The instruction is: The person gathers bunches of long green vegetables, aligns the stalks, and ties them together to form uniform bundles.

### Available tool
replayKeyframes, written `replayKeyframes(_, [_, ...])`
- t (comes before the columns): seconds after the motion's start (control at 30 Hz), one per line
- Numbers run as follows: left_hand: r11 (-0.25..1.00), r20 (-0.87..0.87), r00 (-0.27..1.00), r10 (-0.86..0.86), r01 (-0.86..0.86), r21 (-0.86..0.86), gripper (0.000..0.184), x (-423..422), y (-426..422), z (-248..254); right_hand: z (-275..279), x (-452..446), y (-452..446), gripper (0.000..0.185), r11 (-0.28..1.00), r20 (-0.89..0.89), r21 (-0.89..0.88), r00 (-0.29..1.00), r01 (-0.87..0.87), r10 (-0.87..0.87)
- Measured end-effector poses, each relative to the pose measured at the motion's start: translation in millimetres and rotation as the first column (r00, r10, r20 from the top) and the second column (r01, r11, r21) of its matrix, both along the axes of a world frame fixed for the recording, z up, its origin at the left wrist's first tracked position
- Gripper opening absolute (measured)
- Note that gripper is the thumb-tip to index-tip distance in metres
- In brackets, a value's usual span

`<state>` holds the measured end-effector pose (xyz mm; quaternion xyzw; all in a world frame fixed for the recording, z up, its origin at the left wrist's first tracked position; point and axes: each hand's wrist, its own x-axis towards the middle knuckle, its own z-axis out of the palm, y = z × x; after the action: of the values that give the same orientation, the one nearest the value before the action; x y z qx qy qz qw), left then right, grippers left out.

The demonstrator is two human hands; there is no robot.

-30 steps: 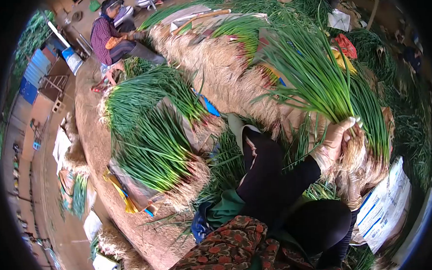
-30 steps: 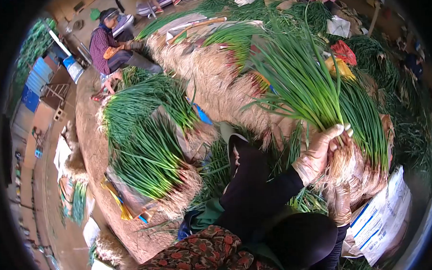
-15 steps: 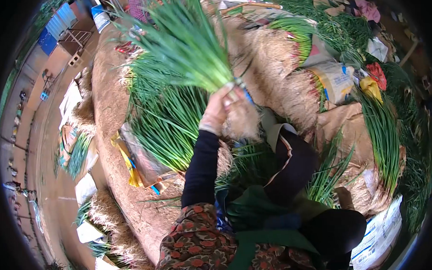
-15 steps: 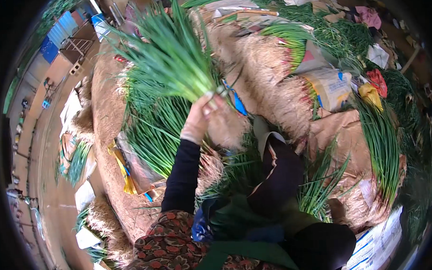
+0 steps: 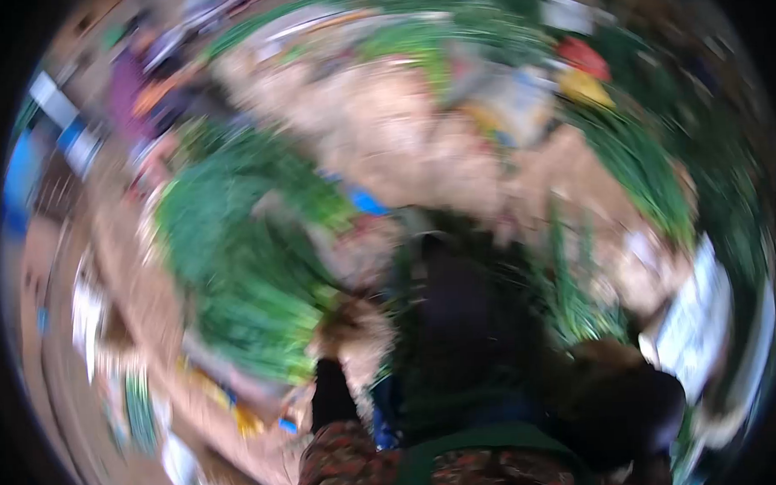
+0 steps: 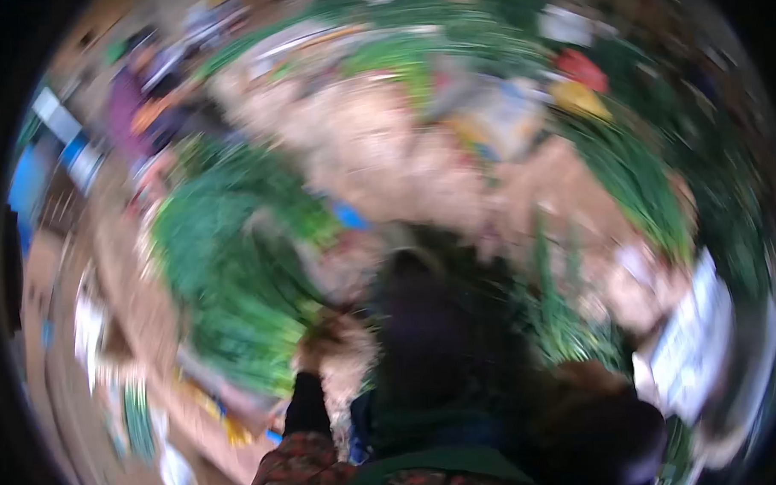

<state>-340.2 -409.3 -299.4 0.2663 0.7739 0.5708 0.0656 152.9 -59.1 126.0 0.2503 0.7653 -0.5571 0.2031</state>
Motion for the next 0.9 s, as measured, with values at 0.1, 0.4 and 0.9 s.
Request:
replayKeyframes(0.1, [0.845, -0.020, 0.952, -0.304, 0.260, -0.467, 0.029, 8.9, 18.2, 124.7, 4.6, -10.4, -23.0, 0.033, 1.000, -0.173, 0.029, 0.985, 0.007, -0.002])
replayKeyframes(0.4, [0.772, 0.688, 0.455, 0.566, -0.586, -0.248, 0.050, 58.6, -3.0, 235.8, -196.7, 45.8, 137.0, 0.032, 0.051, -0.454, 0.705, 0.507, 0.707, -0.733])
replayKeyframes(0.9, [0.883, 0.592, 0.663, -0.458, 0.263, 0.389, 0.047, 155.7, 339.0, 369.5, -294.6, 44.5, 201.4, 0.042, 0.923, -0.430, -0.319, 0.835, 0.216, -0.344])
